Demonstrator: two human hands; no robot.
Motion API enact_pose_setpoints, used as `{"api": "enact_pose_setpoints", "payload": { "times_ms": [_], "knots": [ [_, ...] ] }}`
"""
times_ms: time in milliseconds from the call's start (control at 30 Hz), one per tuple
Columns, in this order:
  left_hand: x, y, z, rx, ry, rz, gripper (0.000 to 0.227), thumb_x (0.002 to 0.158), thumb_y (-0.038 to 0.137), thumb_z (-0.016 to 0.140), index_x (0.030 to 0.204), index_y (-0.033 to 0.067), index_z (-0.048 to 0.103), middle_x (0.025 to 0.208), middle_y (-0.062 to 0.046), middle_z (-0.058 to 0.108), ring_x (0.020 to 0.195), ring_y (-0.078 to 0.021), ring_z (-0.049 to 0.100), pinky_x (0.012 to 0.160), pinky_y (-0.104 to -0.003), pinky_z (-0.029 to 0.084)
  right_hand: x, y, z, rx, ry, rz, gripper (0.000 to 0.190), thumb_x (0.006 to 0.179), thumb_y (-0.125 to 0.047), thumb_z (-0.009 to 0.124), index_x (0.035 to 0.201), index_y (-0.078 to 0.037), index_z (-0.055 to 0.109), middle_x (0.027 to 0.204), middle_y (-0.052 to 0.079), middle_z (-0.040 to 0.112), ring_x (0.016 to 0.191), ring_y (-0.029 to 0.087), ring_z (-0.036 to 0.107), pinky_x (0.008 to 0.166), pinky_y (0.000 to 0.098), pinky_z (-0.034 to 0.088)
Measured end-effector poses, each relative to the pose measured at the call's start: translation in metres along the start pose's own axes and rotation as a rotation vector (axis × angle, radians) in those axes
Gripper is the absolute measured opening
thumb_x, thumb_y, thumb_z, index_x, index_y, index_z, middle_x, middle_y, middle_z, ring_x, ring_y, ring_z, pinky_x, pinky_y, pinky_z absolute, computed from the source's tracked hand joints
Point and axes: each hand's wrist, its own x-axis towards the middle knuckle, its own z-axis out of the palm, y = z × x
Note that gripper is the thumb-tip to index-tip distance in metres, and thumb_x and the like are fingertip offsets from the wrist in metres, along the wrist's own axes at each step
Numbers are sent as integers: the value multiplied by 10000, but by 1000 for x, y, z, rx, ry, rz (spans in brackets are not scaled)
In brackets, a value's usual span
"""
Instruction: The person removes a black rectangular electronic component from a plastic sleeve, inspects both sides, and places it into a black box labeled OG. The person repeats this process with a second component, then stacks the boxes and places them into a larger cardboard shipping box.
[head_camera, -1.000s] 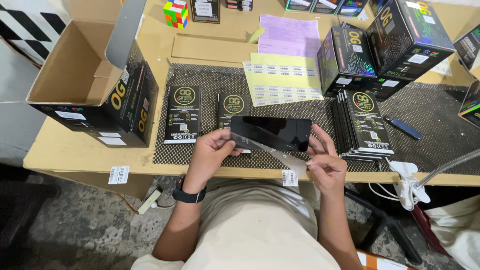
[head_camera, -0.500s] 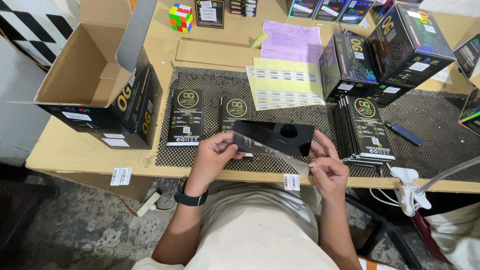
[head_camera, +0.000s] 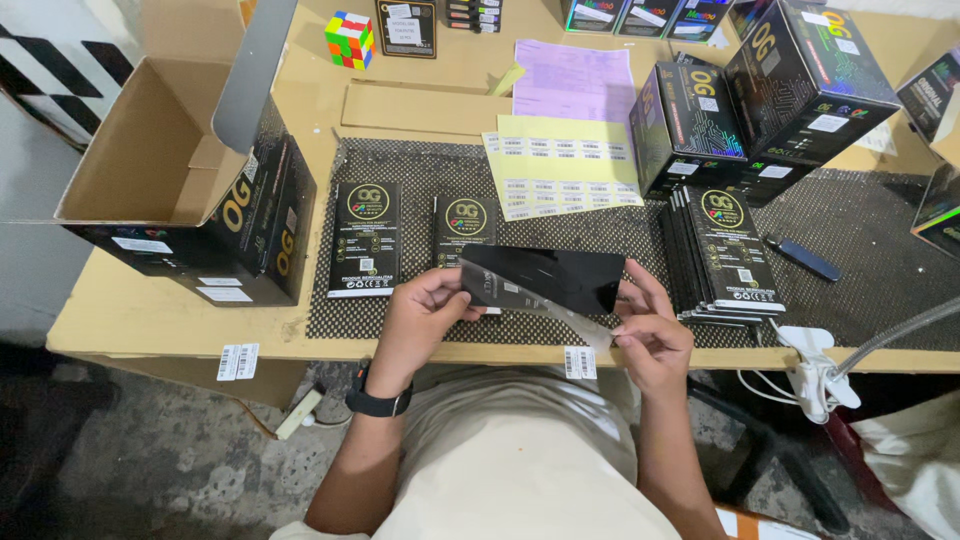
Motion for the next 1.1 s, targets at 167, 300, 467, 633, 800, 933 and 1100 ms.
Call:
{"api": "enact_pose_setpoints", "payload": {
  "times_ms": [167,300,467,633,800,933,1100],
  "knots": [
    [-1,0,0,33,-6,16,268,878,-141,607,1123,-109,712,930,-254,760,770,-300,770,684,-401,678,-1,3,-2,-34,-12,-2,94,854,-82,767,849,-5,714,1565,305,441,1329,355,590,1036,400,544],
    [-1,1,-1,42,-7,35,272,872,-148,615,1126,-124,709,920,-248,746,767,-323,773,670,-412,678,3,-7,5,-86,-10,32,79,856,-98,774,856,-35,727,1580,258,447,1336,278,588,1046,349,522],
    [-1,-7,-2,25,-9,53,285,867,-157,613,1133,-120,709,912,-236,735,762,-324,773,668,-412,682,4,-9,6,-114,-7,34,70,854,-101,774,857,-50,726,1582,256,445,1318,274,597,1031,349,531],
    [-3,-1,-3,10,1,63,285,861,-162,619,1130,-124,706,898,-238,737,751,-326,772,663,-420,689,7,-12,9,-175,15,56,90,893,-151,755,907,-73,712,1549,236,488,1266,264,634,997,339,562],
    [-3,-16,-9,-118,-41,42,297,898,-134,602,1188,-123,666,939,-234,737,799,-293,753,701,-419,681,-5,16,-6,-52,142,88,58,937,1,638,965,8,588,1433,329,548,1108,317,717,817,297,584],
    [-3,-5,-8,-133,-25,10,300,886,-137,617,1181,-126,671,948,-243,746,791,-275,752,701,-413,685,-13,30,-16,41,176,149,225,950,-34,641,1098,39,487,1376,367,560,1071,359,733,841,324,634],
    [-5,-2,-11,-211,-78,-29,342,872,-143,602,1208,-99,654,936,-201,732,764,-277,758,676,-395,693,-8,18,-12,-210,104,62,52,997,48,618,1032,25,588,1274,325,626,1066,325,718,846,359,595]
  ]
}}
